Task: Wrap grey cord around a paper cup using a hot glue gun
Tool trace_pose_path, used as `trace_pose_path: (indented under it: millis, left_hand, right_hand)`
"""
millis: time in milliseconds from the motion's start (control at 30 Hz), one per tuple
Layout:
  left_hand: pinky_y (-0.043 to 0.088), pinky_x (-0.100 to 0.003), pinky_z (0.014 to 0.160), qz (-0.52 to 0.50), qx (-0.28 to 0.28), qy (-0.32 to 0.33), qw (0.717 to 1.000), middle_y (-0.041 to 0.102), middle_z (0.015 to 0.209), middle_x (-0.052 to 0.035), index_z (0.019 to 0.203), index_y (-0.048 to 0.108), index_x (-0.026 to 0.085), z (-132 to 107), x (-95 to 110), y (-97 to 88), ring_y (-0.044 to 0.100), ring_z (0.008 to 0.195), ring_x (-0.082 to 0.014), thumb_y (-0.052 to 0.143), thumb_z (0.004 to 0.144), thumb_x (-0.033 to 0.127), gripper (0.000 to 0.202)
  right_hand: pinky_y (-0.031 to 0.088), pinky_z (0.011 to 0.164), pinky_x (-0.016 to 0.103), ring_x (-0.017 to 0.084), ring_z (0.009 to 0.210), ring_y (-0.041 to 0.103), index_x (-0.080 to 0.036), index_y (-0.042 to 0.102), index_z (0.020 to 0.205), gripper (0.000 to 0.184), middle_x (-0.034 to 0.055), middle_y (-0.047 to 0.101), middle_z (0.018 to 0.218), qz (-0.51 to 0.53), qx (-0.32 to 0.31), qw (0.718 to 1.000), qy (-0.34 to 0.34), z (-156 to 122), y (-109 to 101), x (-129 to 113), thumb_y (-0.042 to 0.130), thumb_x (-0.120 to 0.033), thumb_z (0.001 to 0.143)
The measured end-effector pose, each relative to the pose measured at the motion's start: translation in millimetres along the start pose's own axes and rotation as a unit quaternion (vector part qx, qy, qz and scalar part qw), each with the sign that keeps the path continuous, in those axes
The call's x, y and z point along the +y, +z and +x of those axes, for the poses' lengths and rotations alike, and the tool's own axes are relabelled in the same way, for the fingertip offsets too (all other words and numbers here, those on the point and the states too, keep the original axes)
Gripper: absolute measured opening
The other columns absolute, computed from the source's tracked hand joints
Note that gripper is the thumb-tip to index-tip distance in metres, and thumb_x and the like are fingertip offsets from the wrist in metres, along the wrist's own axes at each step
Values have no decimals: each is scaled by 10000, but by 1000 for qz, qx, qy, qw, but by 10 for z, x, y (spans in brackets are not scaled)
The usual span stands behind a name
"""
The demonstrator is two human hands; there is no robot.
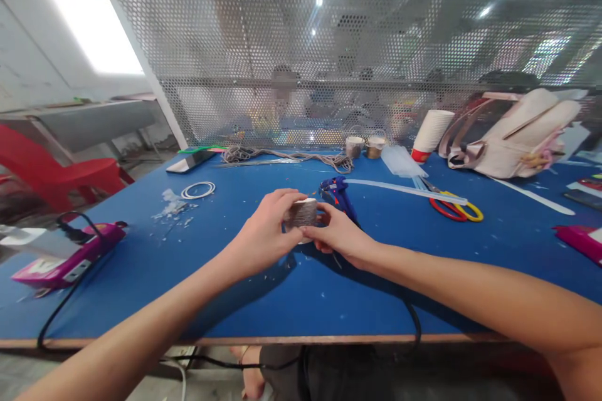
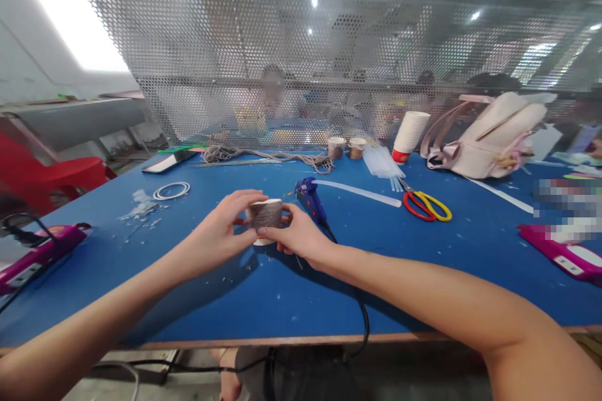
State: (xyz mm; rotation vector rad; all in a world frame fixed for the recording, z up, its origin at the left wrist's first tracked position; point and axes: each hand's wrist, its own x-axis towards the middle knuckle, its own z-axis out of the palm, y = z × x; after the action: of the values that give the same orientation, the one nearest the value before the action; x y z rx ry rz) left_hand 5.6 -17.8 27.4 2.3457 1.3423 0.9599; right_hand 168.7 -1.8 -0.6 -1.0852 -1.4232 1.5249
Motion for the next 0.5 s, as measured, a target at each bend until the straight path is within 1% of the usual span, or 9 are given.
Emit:
trace_pose_path:
  millis: [67, 133, 200, 267, 333, 400, 433, 500]
  left_hand:
    - [481, -421, 946, 7, -26, 13, 1000, 581, 1240, -98, 1203, 539, 204, 2, -47, 39, 528, 1155, -249, 575, 745, 228, 460]
    - [498, -405, 906, 10, -38, 13, 999, 581, 1217, -97, 1218, 520, 201, 13, -75, 50, 533, 1126, -249, 592, 744, 222, 480]
    - [505, -389, 872, 12, -40, 18, 999, 583, 1197, -85, 1210, 520, 213, 24, -89, 45, 532, 1106, -245, 593, 729, 191, 487]
    - [507, -371, 843, 13, -37, 21, 999, 586, 1163, -70, 1207, 523, 231, 30, -104, 41, 532, 1079, -236, 573, 710, 142, 507]
    - [505, -358, 811, 15, -25, 14, 999, 586, 1113, -63, 1211, 525, 236, 27, -129, 44, 529, 1042, -228, 562, 700, 125, 524]
    - [499, -346, 777, 17, -10, 3, 1000, 579, 1052, -56, 1218, 524, 234, 15, -162, 53, 527, 986, -219, 570, 705, 143, 523]
    - [495, -338, 760, 15, -5, 0, 1000, 573, 1024, -50, 1221, 522, 232, 7, -176, 58, 526, 951, -210, 580, 710, 160, 520]
    - [487, -326, 741, 9, -1, -1, 1000, 557, 989, -37, 1228, 511, 232, -16, -193, 65, 520, 885, -189, 599, 717, 179, 521]
  right_hand:
    - [295, 355, 174, 48, 412, 461, -173, 498, 1056, 410, -59, 552, 678, 14, -6, 1000, -1, 14, -31, 13, 727, -225, 721]
    - [305, 367, 171, 56, 425, 479, -171, 509, 1047, 347, -53, 551, 659, 43, -21, 999, 0, 16, -55, 20, 689, -272, 768]
    - [322, 386, 176, 66, 452, 514, -173, 528, 1037, 277, -27, 580, 694, 80, -39, 996, 2, 4, -68, 19, 629, -313, 820]
    - [331, 402, 184, 74, 485, 547, -168, 541, 1042, 245, 6, 608, 759, 107, -49, 993, 3, -22, -75, 13, 581, -318, 852]
    - [337, 413, 195, 90, 515, 570, -156, 525, 1111, 291, 23, 612, 788, 121, -41, 992, 13, -54, -84, 9, 561, -301, 861]
    - [342, 421, 207, 112, 541, 586, -138, 475, 1199, 389, 31, 609, 785, 118, -19, 992, 33, -86, -102, 17, 566, -300, 857]
    - [343, 425, 212, 116, 546, 585, -131, 458, 1220, 425, 34, 609, 789, 107, -6, 993, 43, -100, -114, 25, 575, -305, 850]
    - [340, 432, 214, 98, 537, 556, -132, 476, 1197, 429, 47, 614, 852, 66, 18, 997, 46, -126, -148, 41, 604, -303, 825]
